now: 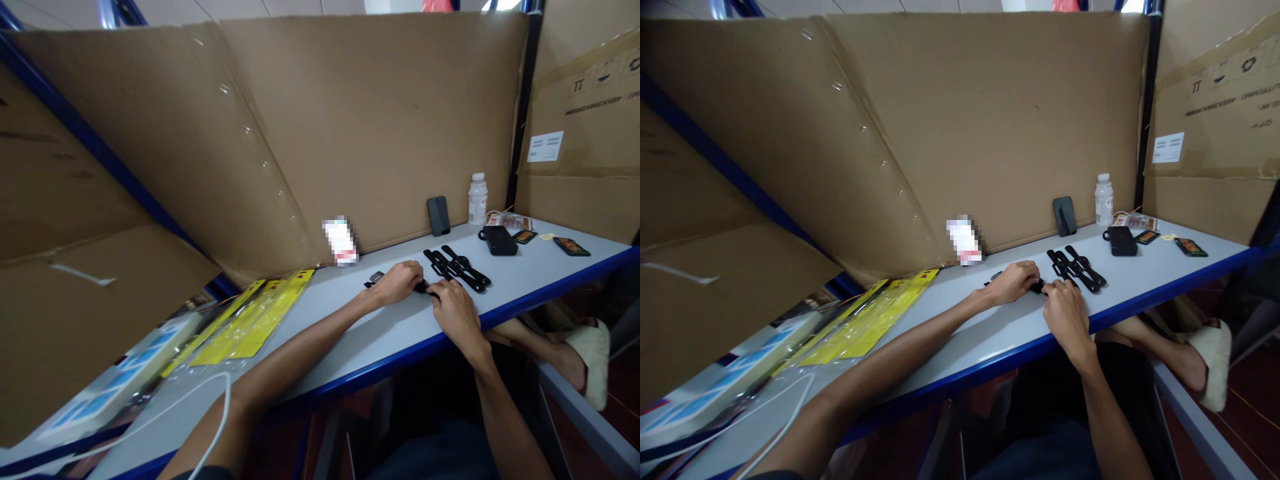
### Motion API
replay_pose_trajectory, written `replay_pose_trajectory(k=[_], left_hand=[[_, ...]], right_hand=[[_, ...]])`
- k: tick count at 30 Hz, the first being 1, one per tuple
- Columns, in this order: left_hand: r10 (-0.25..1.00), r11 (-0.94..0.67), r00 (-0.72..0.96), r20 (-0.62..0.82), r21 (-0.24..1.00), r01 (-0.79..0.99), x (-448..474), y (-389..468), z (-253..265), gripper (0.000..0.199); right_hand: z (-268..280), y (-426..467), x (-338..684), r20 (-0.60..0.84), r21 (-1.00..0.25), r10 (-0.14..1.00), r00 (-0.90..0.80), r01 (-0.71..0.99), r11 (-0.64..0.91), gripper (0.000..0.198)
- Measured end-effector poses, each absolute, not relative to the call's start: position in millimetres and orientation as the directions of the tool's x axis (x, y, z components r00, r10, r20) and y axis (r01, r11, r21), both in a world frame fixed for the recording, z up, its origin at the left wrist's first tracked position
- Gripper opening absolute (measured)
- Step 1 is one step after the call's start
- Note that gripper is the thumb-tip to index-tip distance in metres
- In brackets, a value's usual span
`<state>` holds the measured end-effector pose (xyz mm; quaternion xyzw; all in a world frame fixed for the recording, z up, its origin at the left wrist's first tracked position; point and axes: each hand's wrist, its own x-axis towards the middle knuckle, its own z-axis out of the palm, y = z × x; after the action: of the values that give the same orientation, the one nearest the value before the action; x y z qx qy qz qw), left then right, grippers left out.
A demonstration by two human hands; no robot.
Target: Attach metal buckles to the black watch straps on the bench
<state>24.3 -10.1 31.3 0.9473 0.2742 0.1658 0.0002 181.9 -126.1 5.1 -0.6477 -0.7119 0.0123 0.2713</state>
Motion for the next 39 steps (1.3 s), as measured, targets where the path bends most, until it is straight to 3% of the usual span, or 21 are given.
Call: replay_pose_trajectory(k=[5,10,13,22,30,39], left_hand=[[0.518,-0.853,0.806,0.288,0.106,0.511,22,-9,34,0.017],[0.429,-0.881,0.87,0.244,-0.101,0.463,23,-16,37,0.021],[0.422,-0.876,0.877,0.229,-0.145,0.46,23,-15,37,0.022],[0.531,-0.847,0.774,0.344,0.231,0.478,24,-8,26,0.014],[0.489,-0.868,0.798,0.352,0.109,0.484,19,-11,24,0.018],[0.601,-0.799,0.701,0.383,0.315,0.513,18,-6,20,0.013]], right_hand=[[6,-127,182,0.367,-0.39,0.93,-0.015,0.905,0.169,0.037],[5,-126,183,0.374,-0.386,0.927,-0.028,0.904,0.183,0.038],[3,-125,183,0.379,-0.385,0.925,-0.03,0.904,0.187,0.038],[6,-128,182,0.373,-0.395,0.928,-0.021,0.901,0.179,0.039],[5,-126,183,0.365,-0.381,0.931,-0.034,0.906,0.183,0.038],[5,-127,182,0.35,-0.371,0.937,-0.001,0.918,0.14,0.038]])
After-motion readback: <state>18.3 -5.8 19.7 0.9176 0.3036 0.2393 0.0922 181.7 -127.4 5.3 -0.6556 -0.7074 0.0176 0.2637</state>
